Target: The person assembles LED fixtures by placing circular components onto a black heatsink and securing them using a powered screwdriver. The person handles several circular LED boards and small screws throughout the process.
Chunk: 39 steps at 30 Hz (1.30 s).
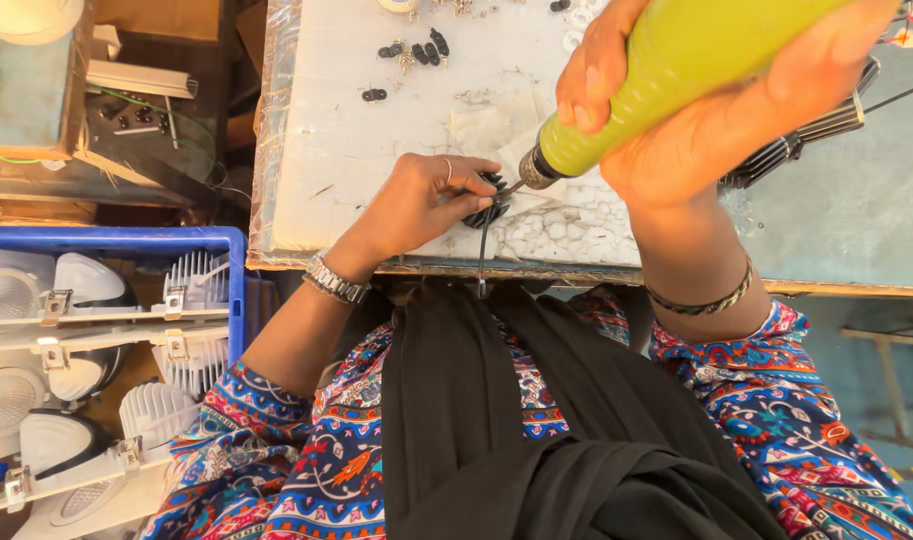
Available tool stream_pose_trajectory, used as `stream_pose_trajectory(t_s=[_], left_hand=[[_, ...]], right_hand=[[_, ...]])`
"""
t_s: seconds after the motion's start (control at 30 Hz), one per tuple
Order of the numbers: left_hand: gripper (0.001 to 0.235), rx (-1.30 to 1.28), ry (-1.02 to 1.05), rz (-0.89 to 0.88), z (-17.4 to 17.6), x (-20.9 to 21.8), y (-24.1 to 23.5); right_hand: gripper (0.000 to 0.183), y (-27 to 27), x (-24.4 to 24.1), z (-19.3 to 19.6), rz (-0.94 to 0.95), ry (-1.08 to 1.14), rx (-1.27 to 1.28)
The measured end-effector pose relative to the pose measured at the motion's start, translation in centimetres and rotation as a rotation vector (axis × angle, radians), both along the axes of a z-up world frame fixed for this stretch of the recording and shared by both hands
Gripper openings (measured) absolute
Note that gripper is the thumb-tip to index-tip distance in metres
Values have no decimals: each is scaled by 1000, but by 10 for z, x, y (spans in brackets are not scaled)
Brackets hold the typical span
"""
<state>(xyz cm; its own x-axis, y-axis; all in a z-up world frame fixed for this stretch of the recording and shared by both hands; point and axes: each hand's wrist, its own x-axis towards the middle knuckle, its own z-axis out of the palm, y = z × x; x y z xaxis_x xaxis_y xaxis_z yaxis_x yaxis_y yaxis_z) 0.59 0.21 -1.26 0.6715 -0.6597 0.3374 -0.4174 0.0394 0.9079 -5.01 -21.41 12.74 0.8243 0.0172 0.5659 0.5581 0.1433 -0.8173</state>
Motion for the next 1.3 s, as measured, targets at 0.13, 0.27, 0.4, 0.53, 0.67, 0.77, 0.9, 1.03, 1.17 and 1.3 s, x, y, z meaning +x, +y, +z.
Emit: stream_pose_trajectory(t_s=[0.13,0.27,0.4,0.53,0.67,0.77,0.9,1.03,1.17,1.3], left_hand=[[14,34,-32,4,3,-1,0],[15,58,-121,40,6,-3,2],[14,91,-161,88,6,-7,0],[14,73,-191,168,1,-17,-4],[21,80,-171,172,1,-18,-2],[28,110,-176,171,7,-15,-2],[29,94,-147,178,7,-19,-2],[14,8,-236,238,-3,-25,-6],[25,-11,-135,220,-8,-34,-6],[45,6,-155,150,-7,-28,-1]], right_hand=[[98,6,-8,3,-63,20,-84],[95,5,-5,1,72,31,106],[99,-2,-1,-7,131,16,156],[103,-12,-6,-14,136,26,130],[103,-19,-4,-15,270,-5,116],[103,-15,-5,-17,145,-55,115],[101,-11,-2,-22,116,-64,119],[99,-28,13,-17,288,-18,180],[97,-87,7,-1,216,15,340],[89,-141,18,-22,-61,-55,274]])
